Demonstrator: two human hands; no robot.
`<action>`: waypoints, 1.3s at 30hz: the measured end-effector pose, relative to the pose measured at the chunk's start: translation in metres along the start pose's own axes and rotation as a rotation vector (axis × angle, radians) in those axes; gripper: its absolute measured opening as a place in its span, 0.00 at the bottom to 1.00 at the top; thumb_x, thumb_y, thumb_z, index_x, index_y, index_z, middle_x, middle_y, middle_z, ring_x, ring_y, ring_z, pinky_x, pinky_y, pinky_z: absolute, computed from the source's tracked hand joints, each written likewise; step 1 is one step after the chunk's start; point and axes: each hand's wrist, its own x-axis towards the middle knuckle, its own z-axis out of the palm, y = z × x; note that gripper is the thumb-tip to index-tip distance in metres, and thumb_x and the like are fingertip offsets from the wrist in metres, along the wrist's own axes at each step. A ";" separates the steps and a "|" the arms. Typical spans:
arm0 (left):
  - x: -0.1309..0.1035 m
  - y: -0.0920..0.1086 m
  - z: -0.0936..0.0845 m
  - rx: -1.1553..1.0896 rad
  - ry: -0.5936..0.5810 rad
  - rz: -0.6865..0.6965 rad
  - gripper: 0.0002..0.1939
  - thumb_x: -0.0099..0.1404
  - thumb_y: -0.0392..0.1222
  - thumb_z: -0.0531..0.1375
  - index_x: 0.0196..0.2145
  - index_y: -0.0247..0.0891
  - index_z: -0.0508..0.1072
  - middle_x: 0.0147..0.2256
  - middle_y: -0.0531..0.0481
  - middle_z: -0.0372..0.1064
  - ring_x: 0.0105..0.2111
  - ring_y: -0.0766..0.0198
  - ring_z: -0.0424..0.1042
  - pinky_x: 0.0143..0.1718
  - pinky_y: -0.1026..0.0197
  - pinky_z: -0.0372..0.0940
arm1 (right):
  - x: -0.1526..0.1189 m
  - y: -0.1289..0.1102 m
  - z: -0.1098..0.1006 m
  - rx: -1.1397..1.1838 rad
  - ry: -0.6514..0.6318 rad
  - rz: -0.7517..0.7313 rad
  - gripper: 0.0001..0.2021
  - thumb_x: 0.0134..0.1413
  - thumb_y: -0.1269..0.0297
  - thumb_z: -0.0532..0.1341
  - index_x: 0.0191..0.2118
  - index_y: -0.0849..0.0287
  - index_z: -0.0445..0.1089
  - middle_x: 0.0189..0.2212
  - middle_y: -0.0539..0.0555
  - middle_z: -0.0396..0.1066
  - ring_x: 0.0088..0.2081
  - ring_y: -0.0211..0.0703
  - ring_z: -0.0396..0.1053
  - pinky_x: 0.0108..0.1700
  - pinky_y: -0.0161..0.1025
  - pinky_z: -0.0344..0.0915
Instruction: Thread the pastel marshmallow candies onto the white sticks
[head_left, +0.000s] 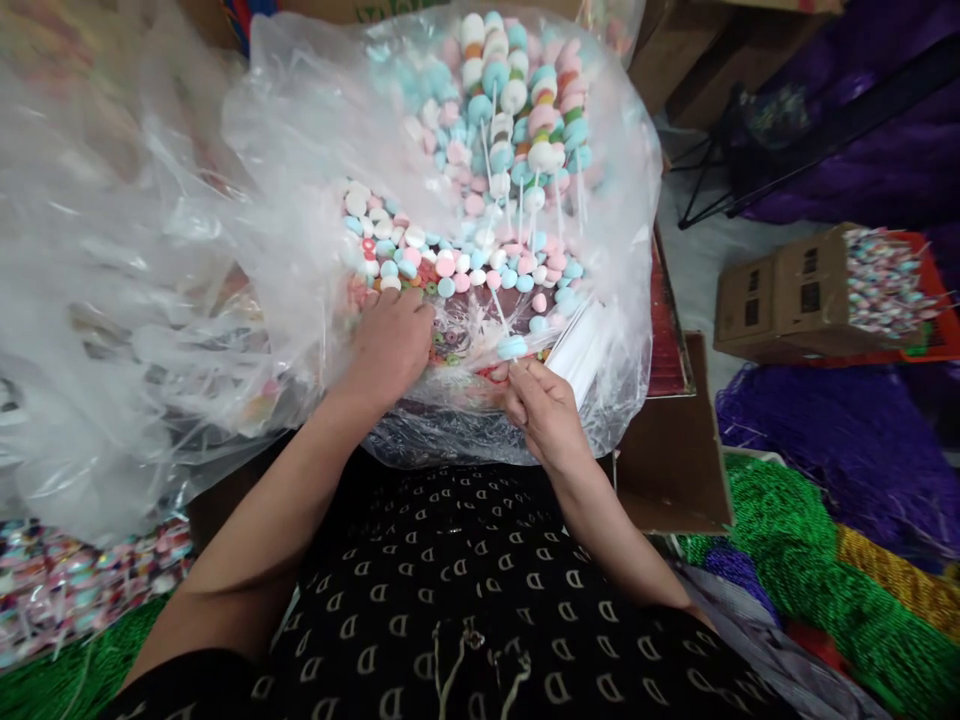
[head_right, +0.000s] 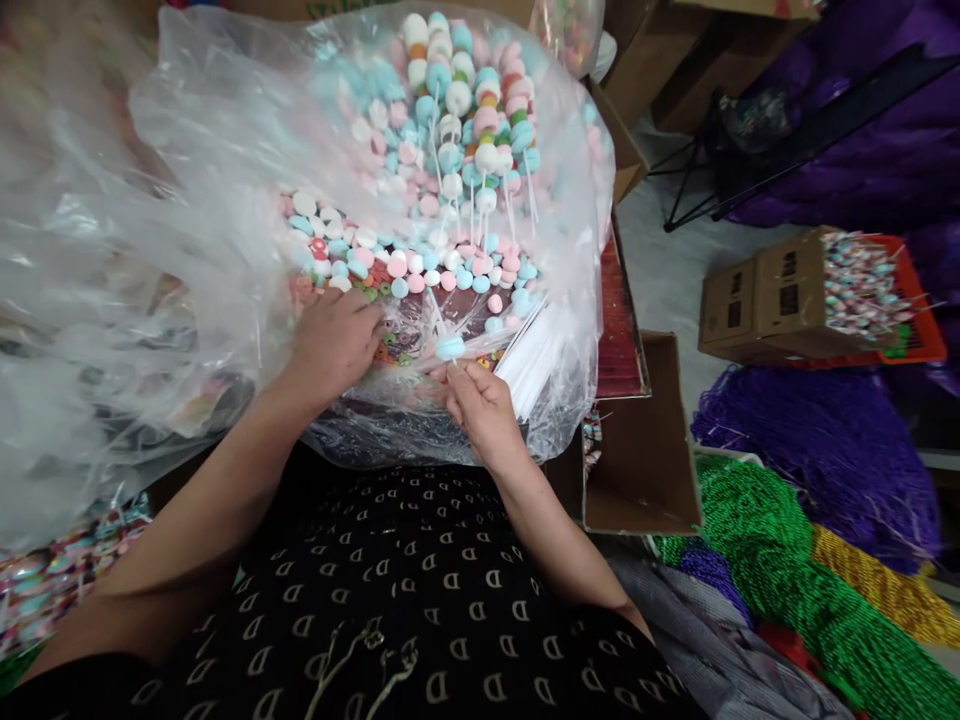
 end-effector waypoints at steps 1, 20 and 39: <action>-0.001 0.002 -0.003 0.006 -0.021 0.011 0.12 0.73 0.35 0.56 0.42 0.36 0.81 0.49 0.35 0.75 0.56 0.37 0.70 0.57 0.37 0.65 | 0.000 0.001 -0.001 -0.005 0.003 -0.001 0.23 0.59 0.39 0.67 0.34 0.56 0.72 0.11 0.38 0.52 0.15 0.31 0.42 0.20 0.36 0.41; -0.007 -0.015 0.023 -1.212 0.323 -0.222 0.13 0.64 0.49 0.69 0.42 0.41 0.81 0.34 0.50 0.77 0.33 0.61 0.76 0.36 0.58 0.71 | -0.005 0.008 -0.001 -0.097 -0.096 0.011 0.25 0.60 0.36 0.65 0.35 0.57 0.73 0.13 0.40 0.53 0.16 0.33 0.45 0.21 0.35 0.41; -0.005 0.002 0.036 -1.707 0.195 -0.291 0.19 0.62 0.61 0.72 0.37 0.43 0.78 0.34 0.50 0.76 0.32 0.62 0.76 0.35 0.57 0.75 | -0.010 0.003 0.003 -0.195 -0.169 0.004 0.24 0.63 0.38 0.64 0.33 0.57 0.73 0.15 0.41 0.53 0.18 0.33 0.49 0.21 0.35 0.44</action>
